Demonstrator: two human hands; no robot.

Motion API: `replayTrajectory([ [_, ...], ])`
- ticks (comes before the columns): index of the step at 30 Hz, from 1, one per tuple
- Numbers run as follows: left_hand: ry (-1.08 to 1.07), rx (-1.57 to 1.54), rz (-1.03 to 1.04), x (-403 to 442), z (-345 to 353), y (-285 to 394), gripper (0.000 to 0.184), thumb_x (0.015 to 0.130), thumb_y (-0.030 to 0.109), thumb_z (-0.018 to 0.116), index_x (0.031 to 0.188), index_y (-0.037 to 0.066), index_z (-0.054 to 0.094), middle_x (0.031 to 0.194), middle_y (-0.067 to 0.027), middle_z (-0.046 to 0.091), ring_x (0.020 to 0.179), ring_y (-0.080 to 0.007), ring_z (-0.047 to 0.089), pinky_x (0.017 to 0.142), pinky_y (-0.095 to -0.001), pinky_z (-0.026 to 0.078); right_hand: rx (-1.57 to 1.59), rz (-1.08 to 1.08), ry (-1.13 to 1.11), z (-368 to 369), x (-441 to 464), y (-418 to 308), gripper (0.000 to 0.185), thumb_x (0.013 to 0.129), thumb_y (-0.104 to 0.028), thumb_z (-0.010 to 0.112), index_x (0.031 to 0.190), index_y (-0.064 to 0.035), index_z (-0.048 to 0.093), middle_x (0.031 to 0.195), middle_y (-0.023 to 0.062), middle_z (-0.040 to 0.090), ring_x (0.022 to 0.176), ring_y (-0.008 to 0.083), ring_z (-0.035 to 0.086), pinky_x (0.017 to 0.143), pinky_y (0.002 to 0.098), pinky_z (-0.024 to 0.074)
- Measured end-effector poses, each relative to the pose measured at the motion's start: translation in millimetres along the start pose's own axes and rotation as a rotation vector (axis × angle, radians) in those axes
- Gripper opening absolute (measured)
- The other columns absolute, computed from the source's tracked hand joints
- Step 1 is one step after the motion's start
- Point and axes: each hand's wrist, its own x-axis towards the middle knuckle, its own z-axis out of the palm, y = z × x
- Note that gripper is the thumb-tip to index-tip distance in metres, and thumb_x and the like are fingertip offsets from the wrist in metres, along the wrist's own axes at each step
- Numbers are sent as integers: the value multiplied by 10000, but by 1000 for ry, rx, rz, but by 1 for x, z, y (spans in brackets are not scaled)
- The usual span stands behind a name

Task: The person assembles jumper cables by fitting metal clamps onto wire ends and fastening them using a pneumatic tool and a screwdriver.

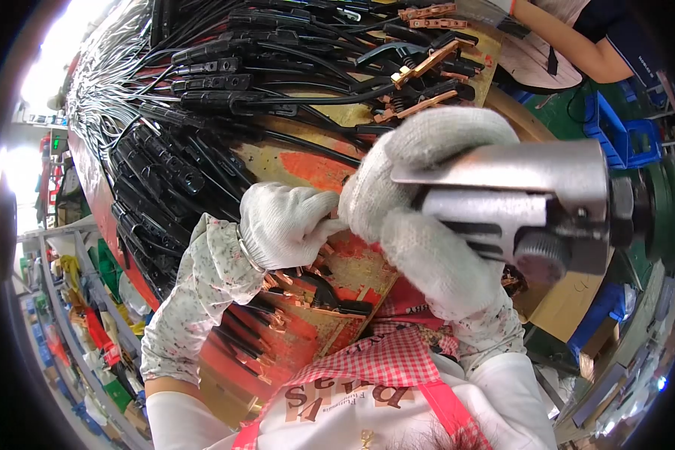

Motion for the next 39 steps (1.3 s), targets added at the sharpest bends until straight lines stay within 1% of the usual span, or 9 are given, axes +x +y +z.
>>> replayTrajectory([
  [10, 30, 41, -7, 1, 2, 0, 302, 832, 445, 705, 784, 155, 633, 620, -58, 634, 593, -284, 661, 500, -429, 484, -19, 27, -359, -38, 2, 6, 466, 881, -295, 787, 1185, -60, 523, 734, 116, 644, 638, 294, 656, 568, 462, 556],
  [13, 9, -7, -6, 1, 3, -1, 298, 820, 446, 710, 779, 162, 631, 608, -51, 623, 590, -279, 657, 503, -423, 483, -73, -86, -208, -20, -4, 7, 383, 908, -303, 759, 1123, -65, 550, 720, 117, 633, 617, 294, 639, 566, 463, 552],
  [15, 64, 8, -1, 0, 6, 0, 291, 802, 441, 718, 775, 166, 627, 601, -43, 613, 588, -276, 650, 501, -420, 475, -56, -40, -140, -10, -8, 7, 365, 915, -287, 748, 1117, -61, 545, 719, 115, 629, 615, 288, 633, 562, 460, 547],
  [16, 68, 7, 0, 0, 6, 1, 291, 802, 441, 718, 775, 166, 627, 601, -43, 613, 588, -276, 650, 501, -420, 475, -42, 1, -74, -7, -9, 5, 348, 923, -271, 738, 1111, -56, 539, 717, 113, 626, 614, 282, 627, 558, 458, 543],
  [19, 52, 19, -34, 2, 1, 4, 283, 792, 436, 719, 776, 170, 624, 625, -31, 621, 605, -269, 653, 507, -417, 470, 4, 39, -19, -5, -10, 2, 303, 938, -245, 714, 1085, -46, 539, 738, 121, 627, 623, 283, 622, 562, 456, 538],
  [21, -64, 33, -22, 4, -7, 6, 185, 756, 239, 731, 901, 142, 671, 690, -59, 662, 653, -288, 668, 553, -397, 507, -12, 31, -11, -7, -11, 3, 295, 943, -243, 707, 1080, -44, 538, 752, 128, 628, 636, 286, 625, 571, 458, 540],
  [23, -77, 40, -35, 4, -8, 7, 181, 760, 245, 730, 896, 143, 667, 690, -59, 661, 656, -289, 668, 554, -399, 506, 16, 22, 6, -6, -12, 4, 299, 942, -247, 708, 1068, -41, 532, 785, 146, 631, 674, 296, 630, 591, 466, 546],
  [37, -66, 64, 2, 3, -2, 4, 147, 777, 246, 718, 866, 146, 657, 698, -45, 660, 656, -281, 671, 558, -398, 508, -32, 9, -105, -5, -11, 3, 310, 934, -249, 718, 1064, -39, 529, 787, 150, 630, 697, 300, 633, 600, 471, 548],
  [39, 38, 57, 37, 2, 3, 3, 289, 811, 420, 713, 779, 151, 609, 682, -22, 636, 616, -259, 658, 511, -404, 474, -38, 5, -123, -5, -11, 3, 312, 933, -249, 719, 1063, -38, 529, 787, 150, 630, 700, 301, 634, 601, 472, 549],
])
